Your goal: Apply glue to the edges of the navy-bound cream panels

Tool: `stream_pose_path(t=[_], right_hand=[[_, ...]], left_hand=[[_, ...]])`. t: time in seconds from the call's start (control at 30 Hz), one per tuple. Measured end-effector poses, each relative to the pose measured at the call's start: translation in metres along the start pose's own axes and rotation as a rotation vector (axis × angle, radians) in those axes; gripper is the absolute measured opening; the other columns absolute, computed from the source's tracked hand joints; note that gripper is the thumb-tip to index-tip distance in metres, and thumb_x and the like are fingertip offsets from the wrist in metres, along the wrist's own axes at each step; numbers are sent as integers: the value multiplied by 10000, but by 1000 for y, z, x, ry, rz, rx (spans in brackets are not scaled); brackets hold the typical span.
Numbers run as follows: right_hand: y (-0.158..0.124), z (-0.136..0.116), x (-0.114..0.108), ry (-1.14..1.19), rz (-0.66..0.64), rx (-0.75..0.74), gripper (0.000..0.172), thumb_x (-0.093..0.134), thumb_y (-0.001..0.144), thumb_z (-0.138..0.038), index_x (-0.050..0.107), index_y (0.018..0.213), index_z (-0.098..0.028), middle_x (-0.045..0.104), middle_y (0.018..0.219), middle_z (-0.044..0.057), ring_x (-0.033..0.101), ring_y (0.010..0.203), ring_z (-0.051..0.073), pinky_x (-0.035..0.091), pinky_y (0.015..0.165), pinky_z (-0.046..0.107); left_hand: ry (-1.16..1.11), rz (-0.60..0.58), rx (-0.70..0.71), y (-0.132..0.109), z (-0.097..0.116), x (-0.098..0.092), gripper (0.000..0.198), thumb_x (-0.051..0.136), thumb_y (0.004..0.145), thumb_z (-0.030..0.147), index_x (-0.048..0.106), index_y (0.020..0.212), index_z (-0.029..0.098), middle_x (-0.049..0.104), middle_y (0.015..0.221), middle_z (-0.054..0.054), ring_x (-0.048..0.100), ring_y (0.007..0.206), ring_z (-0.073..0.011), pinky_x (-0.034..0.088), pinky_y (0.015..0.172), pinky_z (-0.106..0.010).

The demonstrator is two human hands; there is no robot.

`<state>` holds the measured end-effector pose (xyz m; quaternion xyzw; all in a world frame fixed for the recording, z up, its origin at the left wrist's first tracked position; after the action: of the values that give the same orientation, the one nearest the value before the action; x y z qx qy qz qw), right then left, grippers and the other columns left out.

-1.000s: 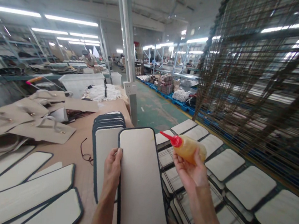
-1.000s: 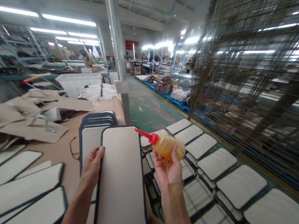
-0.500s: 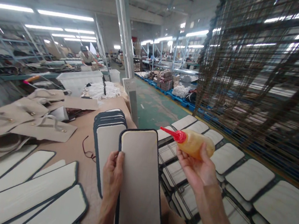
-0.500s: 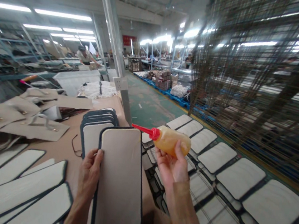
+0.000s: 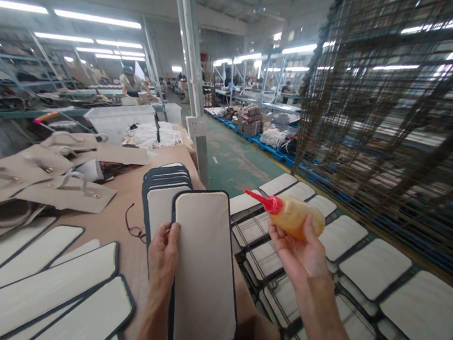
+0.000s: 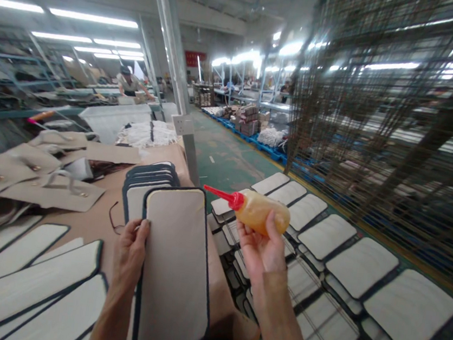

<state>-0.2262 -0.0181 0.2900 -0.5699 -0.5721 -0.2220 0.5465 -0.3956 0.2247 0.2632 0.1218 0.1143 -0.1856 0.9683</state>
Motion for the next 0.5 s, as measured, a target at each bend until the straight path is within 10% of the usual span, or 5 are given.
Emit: stream_pose_path(t=[0.5], right_hand=[[11, -8, -13, 23, 92, 20, 203, 472, 938, -243, 605, 1015, -111, 649, 979, 96, 641, 809, 216, 588, 565, 366]], left_hand=[[84, -118, 171, -10, 43, 15, 297, 479, 768, 515, 584, 796, 238, 607, 717, -28, 561, 697, -216, 414, 639, -294]])
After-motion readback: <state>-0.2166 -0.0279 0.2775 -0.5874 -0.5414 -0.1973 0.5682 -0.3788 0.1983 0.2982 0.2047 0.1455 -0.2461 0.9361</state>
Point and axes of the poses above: each hand's wrist, its own y-axis towards the middle knuckle, its own x-axis out of the palm, z = x × y, the point moved 8 cm from there along y, towards the middle knuckle
